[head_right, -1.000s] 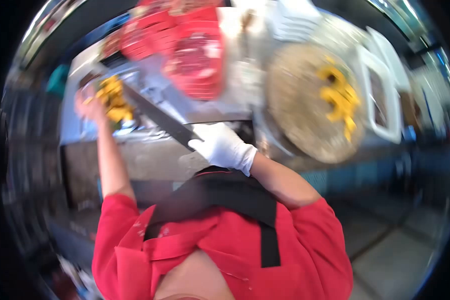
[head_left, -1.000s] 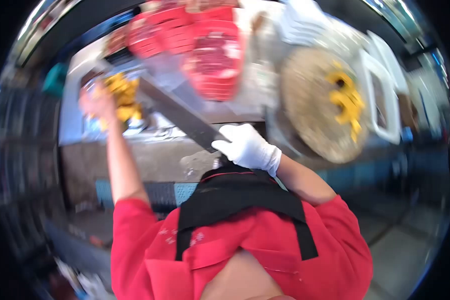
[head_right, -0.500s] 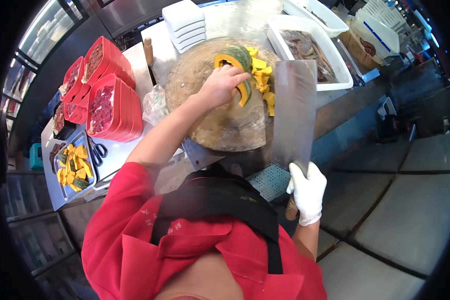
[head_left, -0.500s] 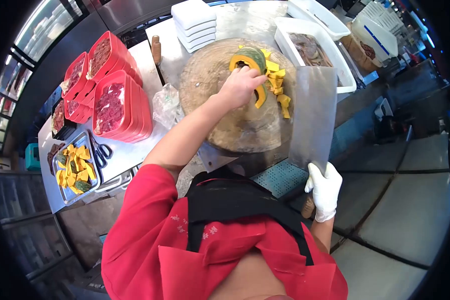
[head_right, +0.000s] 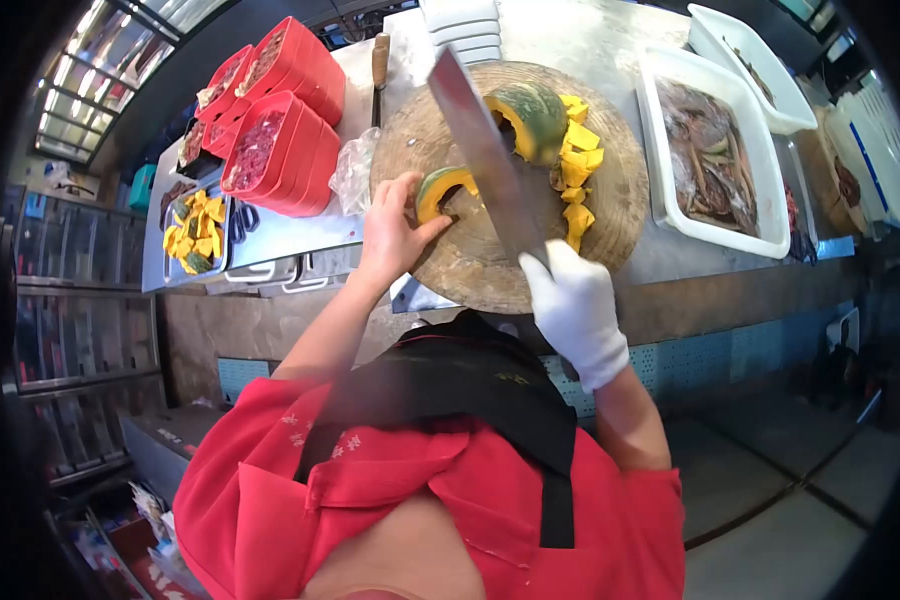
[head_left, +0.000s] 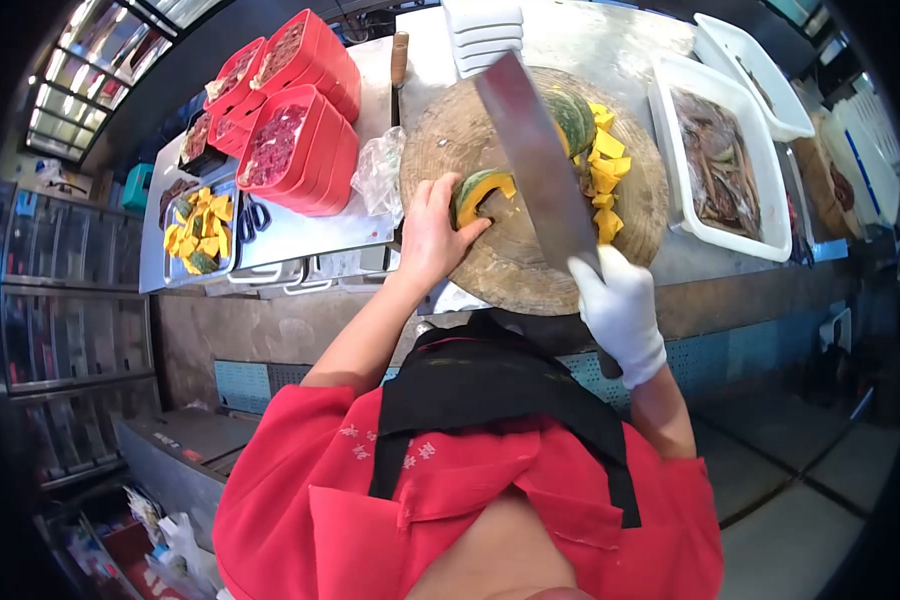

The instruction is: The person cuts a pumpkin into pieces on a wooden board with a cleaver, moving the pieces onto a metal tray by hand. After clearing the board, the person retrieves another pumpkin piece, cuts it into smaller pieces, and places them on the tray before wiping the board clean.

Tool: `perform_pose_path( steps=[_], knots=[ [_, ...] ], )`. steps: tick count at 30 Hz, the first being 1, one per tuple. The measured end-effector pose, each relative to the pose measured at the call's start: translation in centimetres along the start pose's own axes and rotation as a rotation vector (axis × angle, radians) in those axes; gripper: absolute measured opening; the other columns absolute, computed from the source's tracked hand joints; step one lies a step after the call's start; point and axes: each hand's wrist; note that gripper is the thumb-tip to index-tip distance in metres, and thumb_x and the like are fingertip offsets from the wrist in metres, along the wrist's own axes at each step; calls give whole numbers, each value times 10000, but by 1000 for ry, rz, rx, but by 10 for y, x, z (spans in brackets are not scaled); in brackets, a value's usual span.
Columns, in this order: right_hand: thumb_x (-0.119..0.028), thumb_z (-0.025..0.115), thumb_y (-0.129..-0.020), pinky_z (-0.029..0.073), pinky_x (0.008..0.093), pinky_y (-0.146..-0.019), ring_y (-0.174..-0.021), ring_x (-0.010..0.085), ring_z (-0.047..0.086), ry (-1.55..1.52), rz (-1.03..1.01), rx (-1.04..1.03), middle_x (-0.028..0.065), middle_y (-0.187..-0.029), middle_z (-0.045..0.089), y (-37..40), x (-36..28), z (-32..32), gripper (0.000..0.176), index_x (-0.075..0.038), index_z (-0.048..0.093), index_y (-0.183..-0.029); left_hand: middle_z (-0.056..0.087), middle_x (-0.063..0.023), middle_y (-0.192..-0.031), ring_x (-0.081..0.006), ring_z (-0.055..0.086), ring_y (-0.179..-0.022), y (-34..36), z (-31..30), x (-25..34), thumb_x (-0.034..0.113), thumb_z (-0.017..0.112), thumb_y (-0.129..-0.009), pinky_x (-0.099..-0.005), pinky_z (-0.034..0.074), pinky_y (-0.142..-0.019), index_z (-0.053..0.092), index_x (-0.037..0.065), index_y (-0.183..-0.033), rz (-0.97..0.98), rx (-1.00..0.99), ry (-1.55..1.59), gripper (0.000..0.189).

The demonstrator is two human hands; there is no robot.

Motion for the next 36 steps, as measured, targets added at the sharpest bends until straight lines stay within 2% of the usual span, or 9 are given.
perform_pose_path(
  steps=[2, 9, 10, 13, 20, 22, 25, 32, 36],
  knots=[
    [-99, 669, -845, 422, 427, -475, -581, 408, 573, 69, -108, -1, 210, -581, 516, -27, -5, 2, 188, -18, 521, -761, 548, -101, -935, -199, 568, -831, 12, 0, -4, 62, 791, -686, -317, 506, -712, 488, 23, -1112, -113, -33, 166, 524],
    [-106, 634, -875, 452, 357, -478, -556, 270, 584, 97, -188, 78, 96, -735, 517, -91, -67, -18, 112, -25, 586, -814, 485, -90, -908, -182, 512, -816, 20, -20, -3, 28, 665, -666, -311, 466, -689, 452, 25, -1024, -266, -38, 225, 417],
    [-150, 602, -898, 488, 356, -539, -605, 273, 610, 786, -622, 75, 105, -730, 561, -88, -47, -7, 146, -26, 598, -823, 482, -116, -900, -242, 512, -821, 18, -17, -5, 79, 713, -674, -344, 460, -719, 450, 21, -1026, -221, -41, 206, 443],
    [-194, 572, -869, 511, 462, -724, -789, 391, 650, 482, 136, -625, 215, -766, 657, -85, -24, 41, 167, -36, 621, -877, 491, -174, -945, -343, 528, -902, 4, -6, 1, 143, 748, -674, -410, 457, -799, 461, 12, -1045, -57, 8, 147, 487],
    [-208, 605, -860, 490, 480, -698, -790, 417, 631, 58, 345, -710, 275, -773, 616, -110, -12, 15, 229, 21, 598, -858, 619, -180, -970, -355, 605, -855, -10, -12, -28, 172, 734, -762, -426, 506, -749, 553, 50, -1083, -166, -77, 223, 388],
    [-206, 610, -860, 493, 474, -689, -792, 416, 631, 167, 204, -612, 269, -769, 619, -101, -11, 12, 228, 21, 596, -857, 660, -190, -978, -306, 622, -871, -5, -14, -38, 172, 741, -781, -373, 505, -761, 619, 20, -1064, -398, -68, 481, 344],
    [-188, 609, -873, 497, 439, -641, -741, 384, 630, 310, -14, -493, 209, -703, 602, -86, -23, 10, 205, 7, 584, -815, 651, -160, -951, -263, 629, -864, 10, -16, -43, 149, 742, -786, -340, 500, -737, 614, 9, -1099, -164, 40, 86, 366],
    [-172, 594, -900, 479, 423, -605, -654, 358, 596, 252, -185, -80, 152, -678, 552, -108, -88, 16, 182, -25, 546, -803, 596, -105, -888, -207, 584, -741, 23, -17, -46, 75, 759, -747, -326, 484, -669, 618, 11, -1072, -310, 16, 242, 360],
    [-182, 563, -902, 489, 463, -659, -724, 406, 618, 305, -41, -536, 218, -724, 614, -95, -49, 70, 182, -10, 560, -843, 594, -13, -829, -78, 536, -685, 36, -3, -48, 17, 760, -765, -228, 459, -624, 586, 11, -1039, -408, 88, 376, 325]
  ],
)
Point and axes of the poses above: each hand's wrist, its own y-axis away from the middle knuckle, its own z-axis out of the palm, x = y × z
